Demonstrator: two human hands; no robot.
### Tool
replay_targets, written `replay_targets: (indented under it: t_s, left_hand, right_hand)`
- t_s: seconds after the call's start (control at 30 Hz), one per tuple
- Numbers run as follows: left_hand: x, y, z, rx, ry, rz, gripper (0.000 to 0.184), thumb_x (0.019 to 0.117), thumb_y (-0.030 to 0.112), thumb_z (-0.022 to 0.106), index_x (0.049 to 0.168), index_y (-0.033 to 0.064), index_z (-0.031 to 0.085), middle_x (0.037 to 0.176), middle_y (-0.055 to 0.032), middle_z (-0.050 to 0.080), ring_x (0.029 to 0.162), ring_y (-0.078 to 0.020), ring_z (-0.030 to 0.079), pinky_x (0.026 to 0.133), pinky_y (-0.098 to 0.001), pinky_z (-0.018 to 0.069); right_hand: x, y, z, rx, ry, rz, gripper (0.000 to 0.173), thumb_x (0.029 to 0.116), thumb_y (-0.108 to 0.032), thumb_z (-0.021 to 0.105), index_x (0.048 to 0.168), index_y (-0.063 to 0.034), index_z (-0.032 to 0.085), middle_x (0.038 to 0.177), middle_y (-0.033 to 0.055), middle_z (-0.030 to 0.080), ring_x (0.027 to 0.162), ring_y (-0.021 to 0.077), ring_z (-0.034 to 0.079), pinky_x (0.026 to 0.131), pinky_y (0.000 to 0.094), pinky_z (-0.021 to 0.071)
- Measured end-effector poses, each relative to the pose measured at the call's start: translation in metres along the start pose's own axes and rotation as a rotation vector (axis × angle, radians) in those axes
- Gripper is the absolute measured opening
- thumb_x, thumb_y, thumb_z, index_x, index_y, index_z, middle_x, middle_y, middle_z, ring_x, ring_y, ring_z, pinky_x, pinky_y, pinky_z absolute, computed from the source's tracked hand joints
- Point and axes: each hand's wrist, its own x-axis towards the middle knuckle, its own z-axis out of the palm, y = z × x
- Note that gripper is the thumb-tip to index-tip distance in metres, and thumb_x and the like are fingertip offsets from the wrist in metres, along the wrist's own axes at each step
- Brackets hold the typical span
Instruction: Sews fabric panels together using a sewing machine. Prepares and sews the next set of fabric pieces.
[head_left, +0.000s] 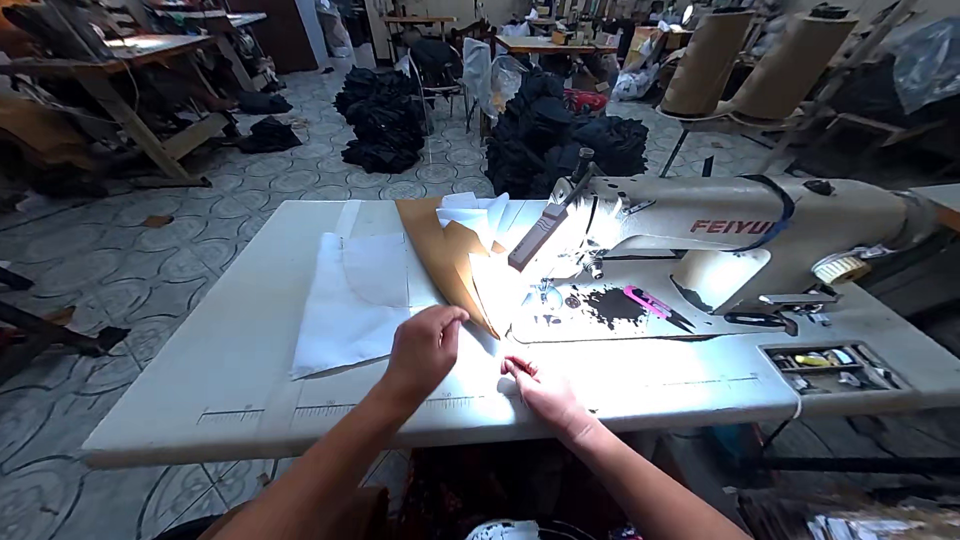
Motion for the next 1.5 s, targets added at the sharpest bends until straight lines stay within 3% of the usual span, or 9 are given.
replay_targets:
  t_s: [0.4,0.6,0.7,0.83,1.0,1.13,1.23,1.33,1.5]
  left_hand:
    - [0.089,-0.001,0.045,0.19,-0.582,-0.586,0.038,0.0985,0.028,0.068,0.097,-0.0097,0.069,0.104,-0.0289,0.068,0.103,-0.0435,0.066,0.09,-0.0625,0.0498]
    - [0.066,-0.013,0.041,-0.095,-0.226,-0.557,0.026,0.1081,0.011,0.048,0.116,-0.0111,0.06,0.104,-0.0306,0.064,0.098,-0.0412,0.064,0.09,-0.0582,0.0498]
    - [0.054,-0.014,0.031,-0.037,-0.072,-0.391,0.03,0.1093,0.012,0.043,0.125,-0.0111,0.055,0.106,-0.033,0.065,0.101,-0.045,0.066,0.091,-0.0611,0.0504]
    - [0.041,-0.004,0.009,-0.091,-0.088,-0.239,0.028,0.1087,0.014,0.042,0.122,-0.0069,0.055,0.094,-0.022,0.065,0.086,-0.0296,0.066,0.08,-0.05,0.0536]
    - [0.04,-0.011,-0.03,-0.056,0.118,-0.231,0.031,0.1078,0.016,0.043,0.121,-0.0092,0.056,0.101,-0.0245,0.064,0.092,-0.0301,0.065,0.085,-0.0522,0.0523]
    - [0.053,-0.007,-0.043,-0.068,0.34,-0.296,0.031,0.1091,0.024,0.043,0.119,-0.004,0.054,0.093,-0.0123,0.059,0.08,-0.0142,0.059,0.075,-0.0361,0.0508]
    - [0.058,0.035,-0.027,0.044,0.093,-0.193,0.027,0.1069,0.013,0.048,0.113,-0.0109,0.058,0.087,-0.0239,0.061,0.074,-0.0318,0.061,0.069,-0.0516,0.0524]
    - [0.053,0.046,0.015,0.055,-0.516,-0.196,0.02,0.1007,0.012,0.059,0.104,-0.0064,0.067,0.083,-0.0217,0.065,0.079,-0.0358,0.065,0.074,-0.056,0.0528]
    - [0.029,0.012,0.043,-0.017,-0.852,-0.039,0.054,0.0966,0.029,0.068,0.143,0.0034,0.057,0.138,-0.0198,0.059,0.131,-0.0335,0.054,0.112,-0.0537,0.039]
  right_hand:
    - [-0.01,-0.008,0.012,-0.289,-0.142,0.011,0.031,0.1061,-0.014,0.039,0.116,-0.0032,0.068,0.096,0.0177,0.07,0.094,0.0325,0.067,0.08,0.0553,0.0485]
    - [0.0,0.001,0.011,-0.353,0.166,-0.303,0.029,0.0995,-0.009,0.049,0.111,-0.001,0.075,0.089,0.0185,0.073,0.085,0.0354,0.072,0.073,0.0545,0.0542]
    - [0.036,0.009,0.009,-0.437,0.443,-0.574,0.037,0.0931,-0.009,0.064,0.13,-0.0033,0.069,0.118,0.0176,0.073,0.109,0.0342,0.071,0.093,0.0536,0.0558]
    - [0.079,0.009,0.011,-0.471,0.332,-0.596,0.064,0.0853,-0.009,0.071,0.146,0.0025,0.053,0.138,0.0231,0.063,0.129,0.0394,0.058,0.109,0.059,0.0424]
    - [0.083,-0.007,0.032,-0.457,0.307,-0.592,0.013,0.0895,-0.003,0.062,0.092,0.0023,0.073,0.099,0.0209,0.069,0.098,0.0375,0.068,0.085,0.0533,0.0546]
    - [0.053,-0.043,0.058,-0.112,-0.016,-0.342,0.027,0.099,-0.008,0.054,0.119,0.0054,0.066,0.115,0.0235,0.068,0.11,0.034,0.066,0.095,0.0498,0.0518]
    - [0.021,-0.051,0.107,0.619,-0.201,-0.247,0.029,0.1034,0.0,0.043,0.123,0.014,0.058,0.106,0.0216,0.067,0.101,0.0209,0.065,0.093,0.0369,0.0517]
    - [-0.006,-0.046,0.128,1.155,-0.224,0.091,0.022,0.1088,-0.007,0.032,0.112,-0.0045,0.054,0.087,-0.0042,0.061,0.079,0.0012,0.061,0.073,0.0231,0.0537]
    - [-0.04,-0.013,0.073,1.235,-0.306,0.167,0.038,0.096,0.0,0.054,0.133,-0.0015,0.045,0.118,0.0062,0.065,0.11,0.0125,0.065,0.101,0.0349,0.0529]
